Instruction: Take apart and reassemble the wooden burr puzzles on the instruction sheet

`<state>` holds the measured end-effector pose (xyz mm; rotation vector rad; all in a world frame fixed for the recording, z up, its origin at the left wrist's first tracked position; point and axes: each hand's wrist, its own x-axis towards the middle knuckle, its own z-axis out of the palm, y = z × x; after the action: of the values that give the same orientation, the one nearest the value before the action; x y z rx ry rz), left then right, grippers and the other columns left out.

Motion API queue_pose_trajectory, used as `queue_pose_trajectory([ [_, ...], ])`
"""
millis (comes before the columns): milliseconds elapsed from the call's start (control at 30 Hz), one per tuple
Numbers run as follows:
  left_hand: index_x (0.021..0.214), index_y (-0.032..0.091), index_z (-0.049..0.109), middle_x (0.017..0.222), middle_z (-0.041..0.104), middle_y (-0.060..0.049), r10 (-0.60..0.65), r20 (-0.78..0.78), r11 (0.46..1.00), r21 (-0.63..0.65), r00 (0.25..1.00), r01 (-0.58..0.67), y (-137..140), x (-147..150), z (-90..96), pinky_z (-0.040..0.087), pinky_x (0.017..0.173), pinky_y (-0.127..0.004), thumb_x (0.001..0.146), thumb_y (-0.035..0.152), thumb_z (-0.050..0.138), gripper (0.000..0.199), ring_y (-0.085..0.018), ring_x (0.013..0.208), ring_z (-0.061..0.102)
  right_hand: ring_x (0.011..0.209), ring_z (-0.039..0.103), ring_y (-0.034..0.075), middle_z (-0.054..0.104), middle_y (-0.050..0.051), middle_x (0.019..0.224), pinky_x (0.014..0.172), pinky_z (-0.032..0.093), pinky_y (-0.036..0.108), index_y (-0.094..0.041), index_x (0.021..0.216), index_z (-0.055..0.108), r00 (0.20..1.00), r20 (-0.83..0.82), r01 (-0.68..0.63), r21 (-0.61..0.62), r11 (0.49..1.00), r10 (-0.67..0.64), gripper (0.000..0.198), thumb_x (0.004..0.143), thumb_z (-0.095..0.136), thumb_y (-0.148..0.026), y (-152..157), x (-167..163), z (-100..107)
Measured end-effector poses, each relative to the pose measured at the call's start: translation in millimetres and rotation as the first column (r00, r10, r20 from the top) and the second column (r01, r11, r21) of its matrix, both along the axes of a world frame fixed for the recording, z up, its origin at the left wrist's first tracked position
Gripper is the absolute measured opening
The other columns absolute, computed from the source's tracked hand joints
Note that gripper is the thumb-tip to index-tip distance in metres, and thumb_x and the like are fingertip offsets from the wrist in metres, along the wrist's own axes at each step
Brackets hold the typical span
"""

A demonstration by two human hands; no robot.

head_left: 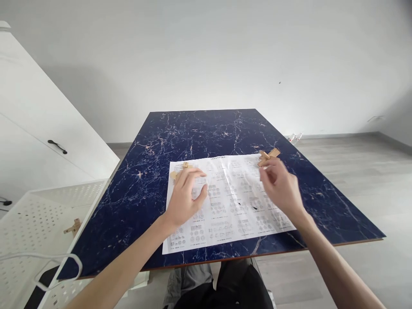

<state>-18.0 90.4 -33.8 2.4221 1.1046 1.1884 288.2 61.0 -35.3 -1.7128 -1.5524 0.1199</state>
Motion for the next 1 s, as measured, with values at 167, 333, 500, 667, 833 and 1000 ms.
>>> queue_pose_trajectory([
  [167, 0.142, 0.025, 0.045, 0.151, 0.047, -0.017, 0.308, -0.098, 0.951, 0.032, 0.946, -0.307, 22.6, -18.8, -7.4, 0.041, 0.120, -0.062, 0.096, 0.043, 0.076, 0.058, -0.039, 0.145, 0.045, 0.055, 0.059, 0.018, 0.069, 0.000, 0.070, 0.057, 0.039, 0.030, -0.023, 0.110, 0.063, 0.889, -0.004, -0.454, -0.149, 0.879, 0.458, 0.020, 0.105, 0.049, -0.037, 27.0, -38.2, 1.9],
  [333, 0.151, 0.024, 0.036, 0.163, 0.039, -0.021, 0.359, -0.194, 0.917, -0.111, 0.913, -0.384, 34.4, -30.4, -16.0, 0.035, 0.125, -0.066, 0.088, 0.052, 0.082, 0.083, -0.043, 0.155, 0.037, 0.054, 0.055, 0.016, 0.068, -0.003, 0.066, 0.063, 0.041, 0.030, -0.024, 0.102, 0.064, 0.795, -0.133, -0.607, -0.200, 0.769, 0.592, 0.014, 0.102, 0.050, -0.029, 78.4, -56.6, -11.0],
  [500, 0.155, 0.028, 0.032, 0.162, 0.044, -0.018, 0.269, -0.225, 0.895, -0.300, 0.936, -0.329, 38.6, -32.9, -17.7, 0.044, 0.120, -0.062, 0.090, 0.058, 0.078, 0.085, -0.042, 0.151, 0.044, 0.058, 0.058, 0.017, 0.068, -0.002, 0.066, 0.063, 0.043, 0.029, -0.023, 0.098, 0.064, 0.810, -0.201, -0.583, -0.171, 0.795, 0.551, 0.017, 0.101, 0.050, -0.031, 96.9, -60.0, -26.5],
  [667, 0.154, 0.029, 0.034, 0.157, 0.049, -0.017, 0.172, -0.227, 0.913, -0.329, 0.959, -0.241, 37.4, -31.2, -14.8, 0.052, 0.113, -0.059, 0.097, 0.056, 0.073, 0.074, -0.039, 0.144, 0.053, 0.059, 0.057, 0.017, 0.068, -0.003, 0.067, 0.062, 0.041, 0.028, -0.022, 0.098, 0.066, 0.808, -0.223, -0.584, -0.175, 0.793, 0.545, 0.018, 0.101, 0.050, -0.030, 96.9, -58.9, -26.6],
  [833, 0.159, 0.030, 0.028, 0.167, 0.040, -0.019, 0.111, -0.240, 0.922, -0.337, 0.964, -0.190, 32.8, -29.3, -11.4, 0.050, 0.117, -0.061, 0.102, 0.053, 0.067, 0.073, -0.038, 0.150, 0.049, 0.060, 0.056, 0.016, 0.067, -0.002, 0.068, 0.063, 0.039, 0.029, -0.022, 0.097, 0.068, 0.811, -0.197, -0.583, -0.190, 0.790, 0.551, 0.016, 0.099, 0.052, -0.025, 95.7, -62.2, -22.1],
  [1000, 0.164, 0.031, 0.026, 0.170, 0.039, -0.019, 0.050, -0.283, 0.939, -0.314, 0.958, -0.142, 43.4, -30.3, -7.0, 0.046, 0.122, -0.061, 0.102, 0.057, 0.066, 0.079, -0.038, 0.156, 0.044, 0.060, 0.057, 0.017, 0.067, -0.002, 0.068, 0.063, 0.038, 0.029, -0.022, 0.096, 0.068, 0.818, -0.174, -0.575, -0.203, 0.792, 0.549, 0.016, 0.099, 0.052, -0.023, 94.5, -63.5, -19.9],
])
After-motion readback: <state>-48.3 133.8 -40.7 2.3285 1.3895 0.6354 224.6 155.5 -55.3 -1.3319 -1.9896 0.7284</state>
